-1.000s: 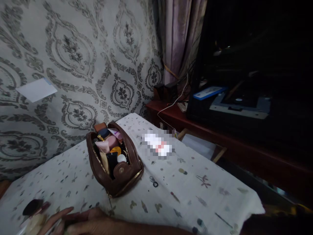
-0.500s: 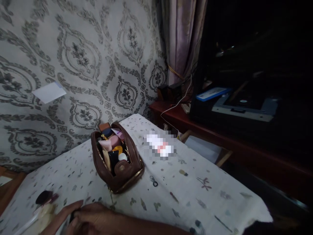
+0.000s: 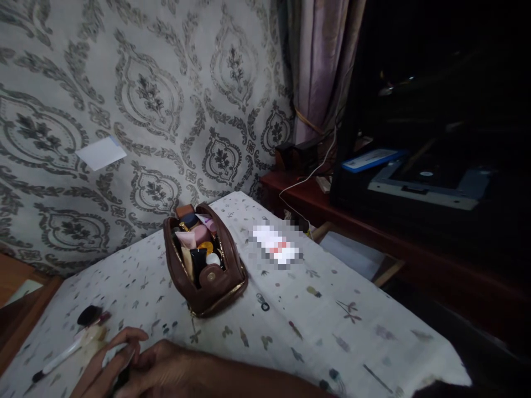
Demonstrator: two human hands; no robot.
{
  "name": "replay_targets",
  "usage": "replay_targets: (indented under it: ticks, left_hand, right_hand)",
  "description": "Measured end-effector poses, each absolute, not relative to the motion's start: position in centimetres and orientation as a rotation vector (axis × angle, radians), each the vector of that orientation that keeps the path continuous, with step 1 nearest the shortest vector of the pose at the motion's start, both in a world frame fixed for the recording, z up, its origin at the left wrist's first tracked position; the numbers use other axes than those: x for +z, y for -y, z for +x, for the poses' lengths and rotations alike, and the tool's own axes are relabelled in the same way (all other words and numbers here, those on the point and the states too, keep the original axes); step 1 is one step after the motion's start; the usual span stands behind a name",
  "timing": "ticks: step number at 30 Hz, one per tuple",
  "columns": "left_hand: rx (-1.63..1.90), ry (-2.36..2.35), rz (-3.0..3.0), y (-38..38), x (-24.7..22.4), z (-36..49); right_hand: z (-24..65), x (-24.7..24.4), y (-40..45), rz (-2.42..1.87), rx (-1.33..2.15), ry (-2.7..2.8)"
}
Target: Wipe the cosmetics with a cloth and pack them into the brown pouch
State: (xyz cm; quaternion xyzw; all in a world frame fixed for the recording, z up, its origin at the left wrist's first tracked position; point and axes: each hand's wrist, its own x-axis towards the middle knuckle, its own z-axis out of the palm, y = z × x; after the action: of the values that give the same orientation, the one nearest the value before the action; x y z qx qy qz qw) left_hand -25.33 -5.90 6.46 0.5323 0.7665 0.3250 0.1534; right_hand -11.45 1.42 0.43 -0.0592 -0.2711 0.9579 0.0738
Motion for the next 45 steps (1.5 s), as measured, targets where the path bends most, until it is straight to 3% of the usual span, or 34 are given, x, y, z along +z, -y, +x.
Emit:
replay_targets:
  ticks: [9, 18, 30, 37, 45]
  left_hand:
    - [1.573, -1.955, 0.751, 4.3, 5.9, -22.0]
    - [1.544, -2.204, 1.134, 4.5, 5.0, -21.2]
    - [1.26, -2.289, 1.822, 4.6, 3.9, -22.6]
    - [1.342, -2.13, 1.384, 3.9, 5.1, -23.5]
    - [1.452, -1.818, 0.87, 4.0, 3.2, -24.1]
  right_hand:
    - [-12.9, -1.1, -1.8, -0.107, 2.759, 0.443]
    - [-13.2, -1.7, -2.2, -0.273, 2.584, 0.259]
    - [-12.0, 0.2, -2.3, -0.174, 2.635, 0.314]
    - [-12.0, -0.3, -2.6, -0.229, 2.665, 0.449]
    - [-12.8, -1.9, -2.9, -0.355, 2.64, 0.411]
